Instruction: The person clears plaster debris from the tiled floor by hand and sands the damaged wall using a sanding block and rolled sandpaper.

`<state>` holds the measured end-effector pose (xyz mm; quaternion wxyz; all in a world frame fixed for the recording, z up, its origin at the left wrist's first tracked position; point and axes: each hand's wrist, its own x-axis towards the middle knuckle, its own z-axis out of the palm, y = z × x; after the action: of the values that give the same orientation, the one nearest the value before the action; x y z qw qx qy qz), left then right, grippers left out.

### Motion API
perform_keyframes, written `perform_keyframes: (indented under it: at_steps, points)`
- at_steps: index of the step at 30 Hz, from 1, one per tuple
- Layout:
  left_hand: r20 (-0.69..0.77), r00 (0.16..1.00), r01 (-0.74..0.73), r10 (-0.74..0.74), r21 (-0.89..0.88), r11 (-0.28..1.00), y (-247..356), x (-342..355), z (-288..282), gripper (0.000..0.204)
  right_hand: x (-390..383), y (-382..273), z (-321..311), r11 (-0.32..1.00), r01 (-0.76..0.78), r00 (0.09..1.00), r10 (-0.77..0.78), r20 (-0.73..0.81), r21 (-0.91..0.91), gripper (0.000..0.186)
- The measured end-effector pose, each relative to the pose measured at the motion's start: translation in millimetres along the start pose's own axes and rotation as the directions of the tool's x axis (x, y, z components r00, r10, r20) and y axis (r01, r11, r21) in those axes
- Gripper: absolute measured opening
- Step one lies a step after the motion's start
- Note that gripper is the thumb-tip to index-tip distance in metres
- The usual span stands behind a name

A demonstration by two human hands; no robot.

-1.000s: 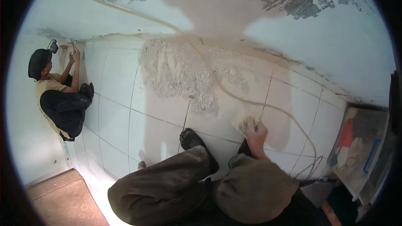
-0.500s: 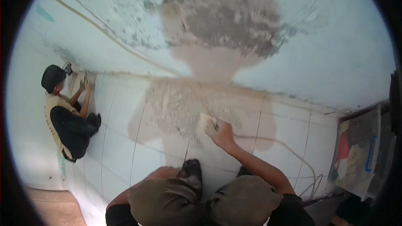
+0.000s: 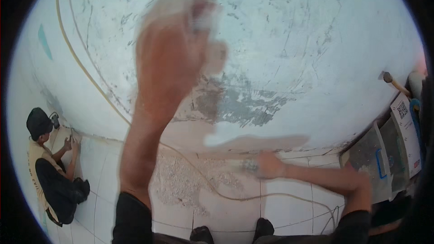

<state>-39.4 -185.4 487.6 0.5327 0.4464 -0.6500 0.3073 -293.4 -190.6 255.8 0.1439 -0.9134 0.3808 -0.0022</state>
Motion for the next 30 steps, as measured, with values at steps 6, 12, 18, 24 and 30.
perform_keyframes:
  at_steps: [6,12,18,24,30]
  points:
    - [-0.326,0.942,0.141,-0.075,0.185,0.973,-78.8,-47.8,40.3,0.064,-99.4,-16.0,167.8,0.887,0.248,0.743,-0.432,0.512,0.389,0.033]
    - [0.187,0.982,-0.056,0.029,0.139,0.989,-39.2,-120.5,89.7,0.061,-123.1,-25.9,195.8,0.83,0.191,0.816,-0.431,0.385,0.525,0.028]
    - [0.293,0.922,-0.231,0.252,-0.105,0.967,-16.0,-176.8,56.8,0.051,-71.6,-60.8,211.4,0.651,0.522,0.575,-0.746,0.335,0.551,0.026]
    - [-0.386,0.922,0.172,-0.023,0.358,0.918,-142.8,-101.3,1.8,0.027,-67.2,-45.5,216.0,0.705,0.438,0.693,-0.66,0.29,0.558,0.037]
    - [-0.368,0.929,0.159,0.034,0.481,0.862,-184.7,-119.7,5.3,0.025,-118.3,-23.5,230.0,0.76,0.415,0.714,-0.613,0.339,0.5,0.032]
